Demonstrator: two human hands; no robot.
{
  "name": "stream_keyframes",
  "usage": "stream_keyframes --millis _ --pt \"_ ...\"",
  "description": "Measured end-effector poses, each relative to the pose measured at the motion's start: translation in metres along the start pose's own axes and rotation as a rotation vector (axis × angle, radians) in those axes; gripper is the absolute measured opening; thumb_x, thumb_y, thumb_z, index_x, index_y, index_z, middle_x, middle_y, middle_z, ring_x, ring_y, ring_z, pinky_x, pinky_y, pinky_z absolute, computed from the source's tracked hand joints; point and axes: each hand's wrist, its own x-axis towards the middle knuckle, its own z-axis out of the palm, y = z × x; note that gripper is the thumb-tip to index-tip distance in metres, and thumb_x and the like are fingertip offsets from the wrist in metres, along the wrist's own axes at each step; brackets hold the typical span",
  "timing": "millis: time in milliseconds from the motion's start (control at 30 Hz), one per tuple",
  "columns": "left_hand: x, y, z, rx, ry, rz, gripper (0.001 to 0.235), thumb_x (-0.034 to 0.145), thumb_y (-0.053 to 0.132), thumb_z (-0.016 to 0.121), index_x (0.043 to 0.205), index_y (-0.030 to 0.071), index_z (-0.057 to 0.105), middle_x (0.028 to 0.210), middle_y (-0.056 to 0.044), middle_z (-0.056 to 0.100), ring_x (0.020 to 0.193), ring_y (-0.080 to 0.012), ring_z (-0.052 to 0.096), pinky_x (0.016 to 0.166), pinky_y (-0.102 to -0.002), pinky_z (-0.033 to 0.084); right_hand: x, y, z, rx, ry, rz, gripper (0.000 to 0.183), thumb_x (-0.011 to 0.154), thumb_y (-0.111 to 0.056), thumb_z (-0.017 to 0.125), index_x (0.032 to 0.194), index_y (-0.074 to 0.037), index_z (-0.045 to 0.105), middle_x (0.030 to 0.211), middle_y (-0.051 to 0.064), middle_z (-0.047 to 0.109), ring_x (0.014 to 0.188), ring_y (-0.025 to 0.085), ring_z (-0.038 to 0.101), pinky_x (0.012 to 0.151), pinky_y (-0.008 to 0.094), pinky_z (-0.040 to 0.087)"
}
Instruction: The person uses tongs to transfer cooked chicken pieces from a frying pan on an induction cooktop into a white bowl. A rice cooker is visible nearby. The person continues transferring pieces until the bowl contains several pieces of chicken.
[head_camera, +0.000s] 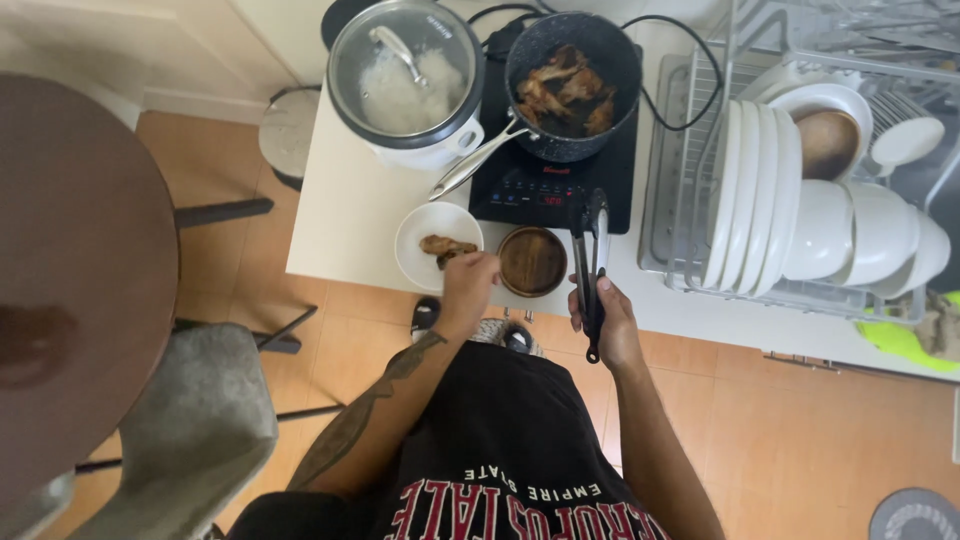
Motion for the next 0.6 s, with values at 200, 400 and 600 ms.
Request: stream_keyframes --millis 200,400,600 --pt "-0.009 -0.031 0.029 0.014 -0.052 0.233 0.022 0.087 0.004 0.065 0.073 0.004 0.049 0.07 0.001 0.047 0.064 -0.0034 0.041 0.053 -0.024 0.036 -0.004 0.0 -0.02 -0.062 -0.026 -0.027 0.045 0.106 -0.04 0.042 0.118 0.0 0.059 0.086 0.007 0.066 0.062 0.014 0.056 0.054 0.026 0.04" --pt "-0.044 0.02 0.047 -0.045 -0.199 -0.051 0.015 0.086 0.002 0.058 0.099 0.002 0.065 0.075 -0.004 0.06 0.057 -0.0121 0.057 0.049 -0.025 0.048 -0.011 0.011 -0.043 -0.029 -0.033 0.007 0.035 0.108 -0.035 0.049 0.108 0.0 0.058 0.084 0.007 0.062 0.059 0.011 0.05 0.05 0.026 0.04" --pt "-0.03 -0.008 0.042 -0.153 -0.304 -0.086 0.018 0.093 0.006 0.059 0.106 -0.002 0.068 0.091 -0.005 0.066 0.075 -0.0168 0.068 0.071 -0.027 0.06 -0.022 0.013 -0.036 0.035 0.024 0.02 0.029 0.103 -0.032 0.052 0.108 -0.004 0.058 0.081 0.005 0.062 0.056 0.01 0.049 0.047 0.025 0.038"
